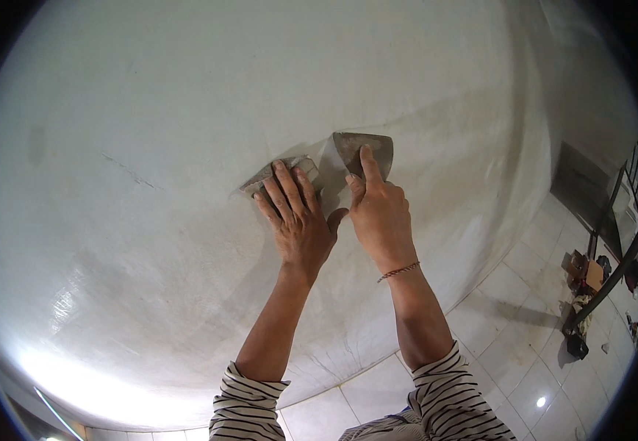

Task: Patching and sanding a wall to prepare the surface for renovation or painting.

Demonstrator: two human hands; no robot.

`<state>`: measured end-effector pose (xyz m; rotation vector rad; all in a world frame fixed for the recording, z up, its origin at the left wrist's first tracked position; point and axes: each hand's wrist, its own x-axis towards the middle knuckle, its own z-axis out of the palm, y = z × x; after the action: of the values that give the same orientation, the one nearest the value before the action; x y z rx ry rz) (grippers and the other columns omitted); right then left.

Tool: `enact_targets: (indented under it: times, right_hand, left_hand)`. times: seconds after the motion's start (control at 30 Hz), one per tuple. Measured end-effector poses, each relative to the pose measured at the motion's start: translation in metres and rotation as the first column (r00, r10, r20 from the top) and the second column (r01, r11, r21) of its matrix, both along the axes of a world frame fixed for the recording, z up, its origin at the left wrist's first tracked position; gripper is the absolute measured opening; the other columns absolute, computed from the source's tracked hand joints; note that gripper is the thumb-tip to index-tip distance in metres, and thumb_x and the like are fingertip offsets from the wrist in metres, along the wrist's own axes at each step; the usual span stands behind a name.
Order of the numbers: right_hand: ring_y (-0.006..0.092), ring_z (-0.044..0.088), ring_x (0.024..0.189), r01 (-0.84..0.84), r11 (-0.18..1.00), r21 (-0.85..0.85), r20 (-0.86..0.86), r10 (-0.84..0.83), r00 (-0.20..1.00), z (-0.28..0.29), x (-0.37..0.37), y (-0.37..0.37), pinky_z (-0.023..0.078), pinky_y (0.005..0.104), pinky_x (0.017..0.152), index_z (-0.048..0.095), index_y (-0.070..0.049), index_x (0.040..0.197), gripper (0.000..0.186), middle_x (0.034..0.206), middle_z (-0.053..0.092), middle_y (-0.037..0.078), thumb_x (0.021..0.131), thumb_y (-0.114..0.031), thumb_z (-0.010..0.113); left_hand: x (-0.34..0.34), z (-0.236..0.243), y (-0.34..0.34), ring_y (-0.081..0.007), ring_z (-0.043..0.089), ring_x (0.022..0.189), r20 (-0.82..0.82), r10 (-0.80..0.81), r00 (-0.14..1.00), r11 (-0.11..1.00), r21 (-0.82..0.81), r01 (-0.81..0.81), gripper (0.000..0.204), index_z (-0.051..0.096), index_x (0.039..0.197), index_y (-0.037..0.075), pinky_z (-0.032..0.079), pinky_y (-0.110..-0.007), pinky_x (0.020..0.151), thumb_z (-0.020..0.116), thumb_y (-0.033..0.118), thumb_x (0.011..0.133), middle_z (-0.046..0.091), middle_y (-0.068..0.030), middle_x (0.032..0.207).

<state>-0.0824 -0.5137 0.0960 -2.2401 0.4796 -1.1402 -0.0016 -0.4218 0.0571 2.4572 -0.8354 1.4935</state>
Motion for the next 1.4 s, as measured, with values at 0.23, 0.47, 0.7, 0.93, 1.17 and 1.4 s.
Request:
enact_targets:
  times: [0.23, 0.47, 0.7, 0.93, 1.17, 1.4]
  right_hand:
    - [0.0407, 0.063, 0.073, 0.013, 1.0, 0.004, 0.04, -0.013, 0.999, -0.006, 0.003, 0.007, 0.051, 0.0481, 0.062, 0.036, -0.008, 0.135, 0.048, 0.075, 0.061, 0.024, 0.092, -0.026, 0.047]
    - [0.0412, 0.062, 0.071, -0.026, 0.999, 0.023, 0.01, 0.026, 1.0, 0.0, 0.003, 0.006, 0.051, 0.0477, 0.062, 0.036, -0.009, 0.136, 0.048, 0.076, 0.062, 0.024, 0.093, -0.027, 0.046]
    - [0.0407, 0.063, 0.075, -0.061, 0.994, 0.096, -0.03, 0.064, 0.997, 0.004, -0.002, 0.006, 0.051, 0.0478, 0.065, 0.037, -0.007, 0.134, 0.047, 0.079, 0.063, 0.022, 0.092, -0.027, 0.046]
    - [0.0433, 0.061, 0.081, -0.038, 0.999, 0.024, 0.043, 0.037, 0.998, 0.002, 0.006, 0.001, 0.05, 0.0491, 0.072, 0.036, -0.006, 0.134, 0.048, 0.083, 0.064, 0.024, 0.092, -0.027, 0.046]
    - [0.0437, 0.061, 0.084, 0.0, 1.0, 0.028, -0.032, 0.001, 0.999, -0.001, 0.004, -0.002, 0.05, 0.0496, 0.073, 0.032, -0.01, 0.137, 0.05, 0.089, 0.064, 0.023, 0.093, -0.029, 0.045]
    - [0.0435, 0.061, 0.084, -0.001, 0.999, 0.039, -0.061, 0.003, 0.998, 0.002, 0.0, -0.005, 0.051, 0.0491, 0.07, 0.034, -0.009, 0.136, 0.05, 0.088, 0.063, 0.024, 0.092, -0.028, 0.048]
  left_hand:
    - [0.005, -0.004, 0.001, -0.0467, 0.02, 0.131, 0.054, 0.01, 0.998, 1.0, -0.017, -0.009, 0.096, 0.022, 0.137, -0.008, 0.014, -0.061, 0.105, 0.062, 0.054, 0.076, 0.015, -0.0295, 0.145]
    - [0.007, 0.0, 0.006, -0.0513, 0.014, 0.131, 0.051, -0.063, 0.997, 0.998, -0.015, 0.064, 0.087, 0.025, 0.134, -0.012, 0.012, -0.064, 0.104, 0.057, 0.049, 0.081, 0.01, -0.0348, 0.143]
    - [0.0, 0.003, 0.004, -0.0511, 0.014, 0.131, -0.042, -0.042, 0.998, 0.999, 0.016, 0.042, 0.087, 0.024, 0.135, -0.012, 0.011, -0.064, 0.104, 0.057, 0.048, 0.081, 0.009, -0.0346, 0.143]
    - [0.003, -0.002, 0.004, -0.0459, 0.019, 0.131, 0.002, -0.006, 1.0, 1.0, -0.01, 0.006, 0.096, 0.024, 0.137, -0.007, 0.012, -0.061, 0.106, 0.059, 0.058, 0.076, 0.014, -0.0282, 0.145]
    - [0.003, -0.003, 0.001, -0.0465, 0.017, 0.132, 0.007, -0.027, 1.0, 0.999, -0.024, 0.027, 0.097, 0.021, 0.138, -0.007, 0.011, -0.061, 0.106, 0.058, 0.058, 0.077, 0.012, -0.0288, 0.145]
    - [0.001, -0.001, 0.0, -0.0508, 0.011, 0.132, -0.023, -0.066, 0.998, 0.998, -0.012, 0.066, 0.095, 0.02, 0.137, -0.011, 0.008, -0.064, 0.105, 0.061, 0.052, 0.078, 0.008, -0.0339, 0.144]
